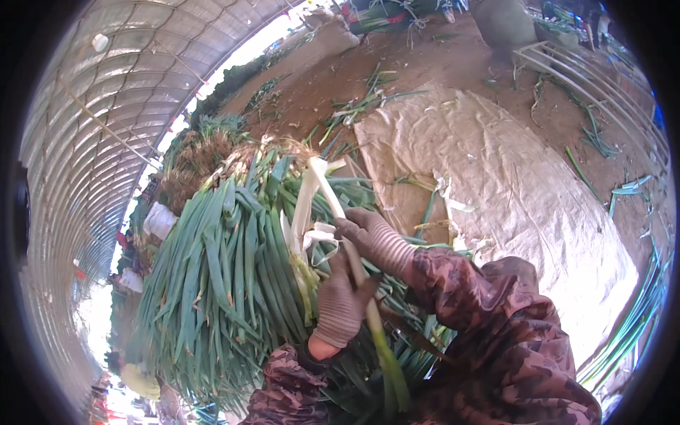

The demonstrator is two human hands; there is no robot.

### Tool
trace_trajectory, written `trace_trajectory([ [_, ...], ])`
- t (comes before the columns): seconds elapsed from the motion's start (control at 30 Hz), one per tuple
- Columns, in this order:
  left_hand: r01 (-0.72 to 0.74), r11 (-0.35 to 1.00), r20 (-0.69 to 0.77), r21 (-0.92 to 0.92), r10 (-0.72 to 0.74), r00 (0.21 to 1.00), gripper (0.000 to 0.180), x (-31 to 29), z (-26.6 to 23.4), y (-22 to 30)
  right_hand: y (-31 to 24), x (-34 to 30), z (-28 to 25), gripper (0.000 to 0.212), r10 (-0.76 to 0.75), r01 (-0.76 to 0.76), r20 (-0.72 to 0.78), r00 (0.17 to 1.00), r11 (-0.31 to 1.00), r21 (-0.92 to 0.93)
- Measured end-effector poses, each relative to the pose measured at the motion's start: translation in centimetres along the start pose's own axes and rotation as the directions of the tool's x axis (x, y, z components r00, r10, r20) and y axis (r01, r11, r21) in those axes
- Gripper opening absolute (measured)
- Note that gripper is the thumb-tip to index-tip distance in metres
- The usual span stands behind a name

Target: Picking up green onions from a pile, scraping the roots and outer layers to clean them, and sorting them into a separate pile.

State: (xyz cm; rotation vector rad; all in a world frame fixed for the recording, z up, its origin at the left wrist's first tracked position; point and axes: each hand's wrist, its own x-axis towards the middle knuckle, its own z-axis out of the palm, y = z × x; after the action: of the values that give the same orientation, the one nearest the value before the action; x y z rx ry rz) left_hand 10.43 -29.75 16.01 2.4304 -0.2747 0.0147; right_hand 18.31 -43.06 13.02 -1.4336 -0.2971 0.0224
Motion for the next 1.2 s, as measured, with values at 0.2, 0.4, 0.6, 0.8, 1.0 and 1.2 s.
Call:
trace_trajectory([
  [0.2, -0.048, 0.997, -0.128, 0.062, 0.056, 0.990, 0.061, 9.2, -2.6, -1.7, 1.5, 0.1, -1.3, 0.033, 0.232, -0.198, -0.181, 0.956, 0.962, 0.188],
  [0.4, -0.036, 0.935, 0.035, -0.353, 0.052, 0.998, 0.071, 18.0, -6.7, -0.3, -1.8, -1.5, -3.0, 0.032, 0.286, -0.282, 0.042, 0.957, 0.895, 0.346],
  [0.6, -0.508, 0.852, 0.007, 0.127, 0.512, 0.859, 0.034, 25.6, -13.8, -9.5, -3.5, -2.3, -1.9, 0.034, 0.331, -0.374, 0.179, 0.926, 0.868, 0.328],
  [0.8, 0.048, 0.762, -0.471, 0.646, 0.349, 0.810, 0.052, 23.2, -14.3, -1.8, -0.9, -2.1, -7.3, 0.033, 0.380, -0.294, -0.302, 0.874, 0.910, 0.294],
  [1.0, -0.491, 0.347, 0.450, 0.799, 0.195, 0.871, 0.032, 13.9, -1.6, -4.4, 1.3, -0.8, -6.7, 0.035, 0.377, -0.312, -0.324, 0.868, 0.921, 0.235],
  [1.2, -0.568, 0.215, 0.547, 0.795, 0.153, 0.823, 0.014, 15.2, -1.2, -7.1, 0.4, -0.8, -6.7, 0.034, 0.391, -0.354, -0.269, 0.880, 0.919, 0.176],
])
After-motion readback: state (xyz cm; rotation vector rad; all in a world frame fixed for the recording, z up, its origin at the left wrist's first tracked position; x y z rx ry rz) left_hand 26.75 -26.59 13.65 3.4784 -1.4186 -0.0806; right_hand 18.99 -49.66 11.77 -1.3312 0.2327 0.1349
